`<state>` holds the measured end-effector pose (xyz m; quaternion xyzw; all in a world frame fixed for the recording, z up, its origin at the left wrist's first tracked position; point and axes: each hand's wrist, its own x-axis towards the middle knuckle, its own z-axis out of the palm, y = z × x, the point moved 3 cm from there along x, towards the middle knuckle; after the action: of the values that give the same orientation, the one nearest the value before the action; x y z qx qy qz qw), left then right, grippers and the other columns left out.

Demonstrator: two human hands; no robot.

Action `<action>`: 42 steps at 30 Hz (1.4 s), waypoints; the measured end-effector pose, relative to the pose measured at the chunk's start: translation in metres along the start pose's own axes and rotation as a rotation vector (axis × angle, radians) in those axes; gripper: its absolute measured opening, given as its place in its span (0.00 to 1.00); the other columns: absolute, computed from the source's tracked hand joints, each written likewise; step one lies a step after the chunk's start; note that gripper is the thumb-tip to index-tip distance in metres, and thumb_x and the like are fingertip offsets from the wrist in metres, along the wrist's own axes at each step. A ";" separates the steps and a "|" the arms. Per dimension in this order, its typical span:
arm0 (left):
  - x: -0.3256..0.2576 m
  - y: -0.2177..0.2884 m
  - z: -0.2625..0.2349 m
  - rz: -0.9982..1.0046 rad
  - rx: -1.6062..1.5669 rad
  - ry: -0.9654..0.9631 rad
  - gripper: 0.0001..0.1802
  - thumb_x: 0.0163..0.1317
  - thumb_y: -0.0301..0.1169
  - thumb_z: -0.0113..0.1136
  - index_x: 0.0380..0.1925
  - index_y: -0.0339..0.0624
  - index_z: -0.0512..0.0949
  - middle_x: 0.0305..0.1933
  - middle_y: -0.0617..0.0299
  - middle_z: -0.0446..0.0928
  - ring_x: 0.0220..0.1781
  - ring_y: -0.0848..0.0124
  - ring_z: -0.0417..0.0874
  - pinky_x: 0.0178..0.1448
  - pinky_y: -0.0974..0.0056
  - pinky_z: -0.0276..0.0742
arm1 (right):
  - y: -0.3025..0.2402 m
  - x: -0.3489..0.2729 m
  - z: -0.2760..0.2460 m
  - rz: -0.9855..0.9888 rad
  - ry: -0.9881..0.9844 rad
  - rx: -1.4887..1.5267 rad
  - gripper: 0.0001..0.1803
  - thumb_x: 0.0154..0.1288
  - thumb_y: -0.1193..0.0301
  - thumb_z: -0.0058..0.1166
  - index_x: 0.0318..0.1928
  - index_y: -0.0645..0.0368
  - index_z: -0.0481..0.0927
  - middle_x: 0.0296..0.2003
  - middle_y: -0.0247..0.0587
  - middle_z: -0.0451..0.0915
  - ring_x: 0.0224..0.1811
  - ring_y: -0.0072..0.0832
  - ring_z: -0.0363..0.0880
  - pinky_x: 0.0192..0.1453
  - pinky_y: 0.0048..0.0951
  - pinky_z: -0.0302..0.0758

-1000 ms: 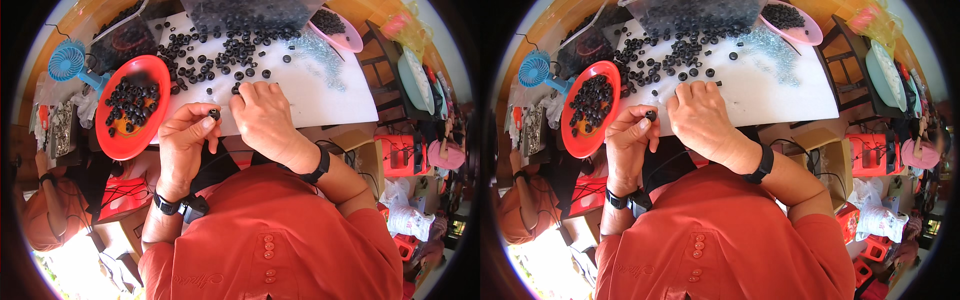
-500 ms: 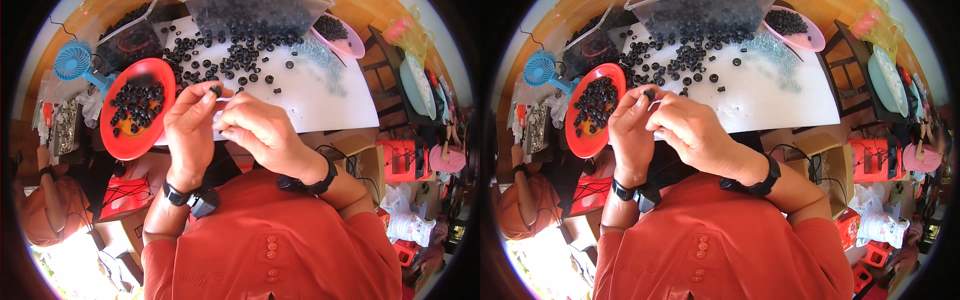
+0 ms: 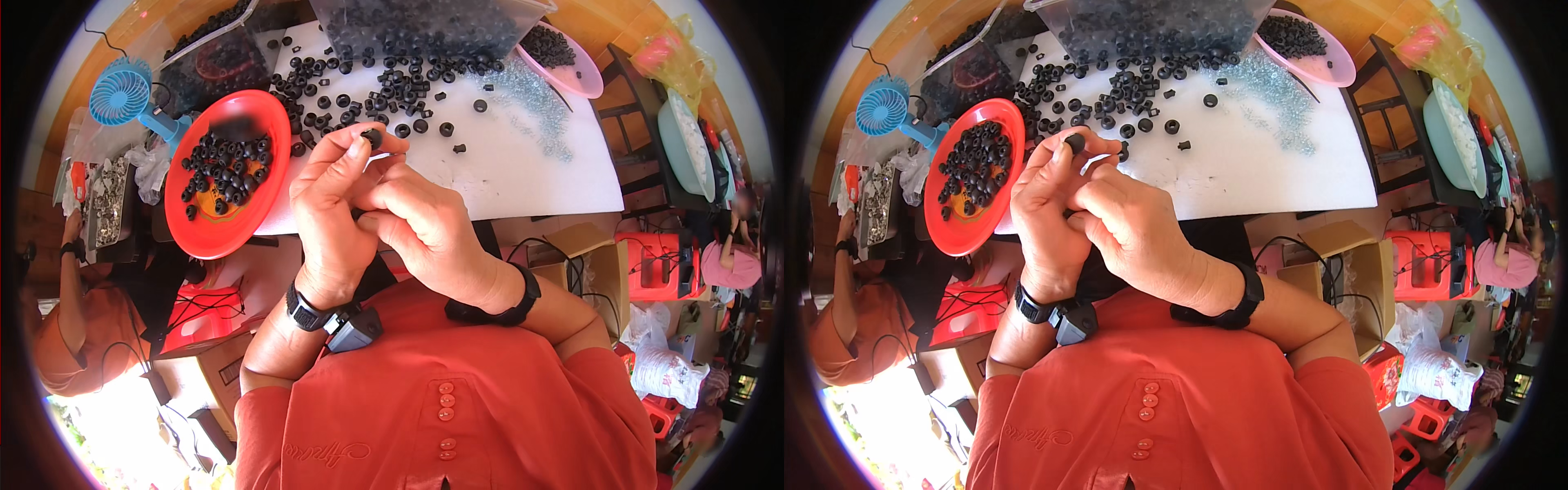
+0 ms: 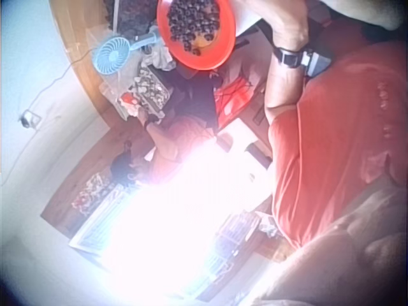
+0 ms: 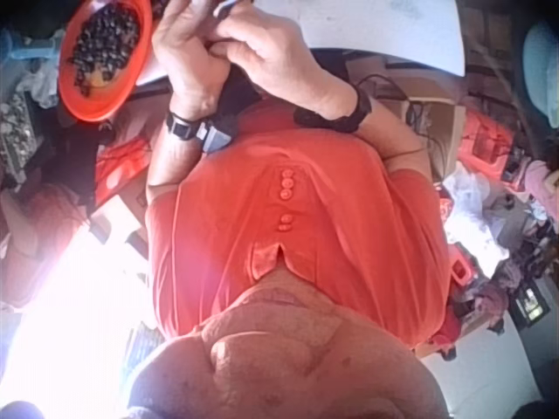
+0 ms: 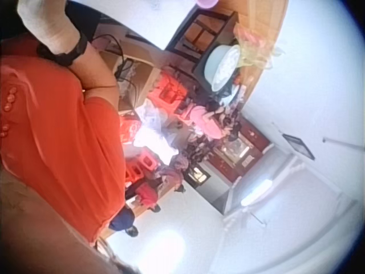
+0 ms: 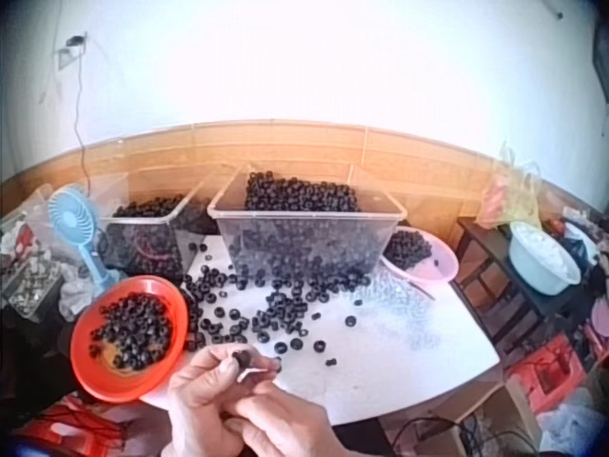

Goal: Assembling small black plastic components by hand at a workstation.

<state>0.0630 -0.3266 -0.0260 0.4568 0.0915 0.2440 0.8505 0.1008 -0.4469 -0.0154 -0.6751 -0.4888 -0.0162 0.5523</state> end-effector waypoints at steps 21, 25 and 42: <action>-0.011 -0.001 0.005 -0.003 0.039 0.061 0.12 0.75 0.29 0.55 0.53 0.33 0.78 0.48 0.51 0.84 0.51 0.67 0.85 0.60 0.63 0.79 | 0.001 0.001 0.003 0.116 0.018 -0.007 0.09 0.61 0.83 0.64 0.41 0.62 0.80 0.35 0.41 0.81 0.35 0.33 0.84 0.39 0.31 0.79; -0.013 -0.001 0.004 0.013 0.054 0.054 0.12 0.76 0.28 0.55 0.53 0.34 0.78 0.47 0.51 0.84 0.49 0.68 0.85 0.56 0.65 0.82 | 0.002 0.001 0.002 0.215 -0.019 0.170 0.07 0.63 0.82 0.62 0.40 0.63 0.80 0.32 0.41 0.81 0.33 0.29 0.83 0.38 0.30 0.77; -0.022 -0.005 -0.016 -0.052 0.142 -0.064 0.12 0.72 0.21 0.58 0.52 0.28 0.79 0.43 0.55 0.83 0.40 0.72 0.83 0.41 0.68 0.80 | 0.015 0.026 -0.033 0.031 0.094 -0.049 0.08 0.64 0.77 0.63 0.39 0.59 0.76 0.31 0.43 0.79 0.29 0.40 0.82 0.30 0.36 0.76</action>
<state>0.0400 -0.3282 -0.0411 0.5209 0.0933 0.2000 0.8246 0.1414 -0.4540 0.0007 -0.6945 -0.4512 -0.0511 0.5581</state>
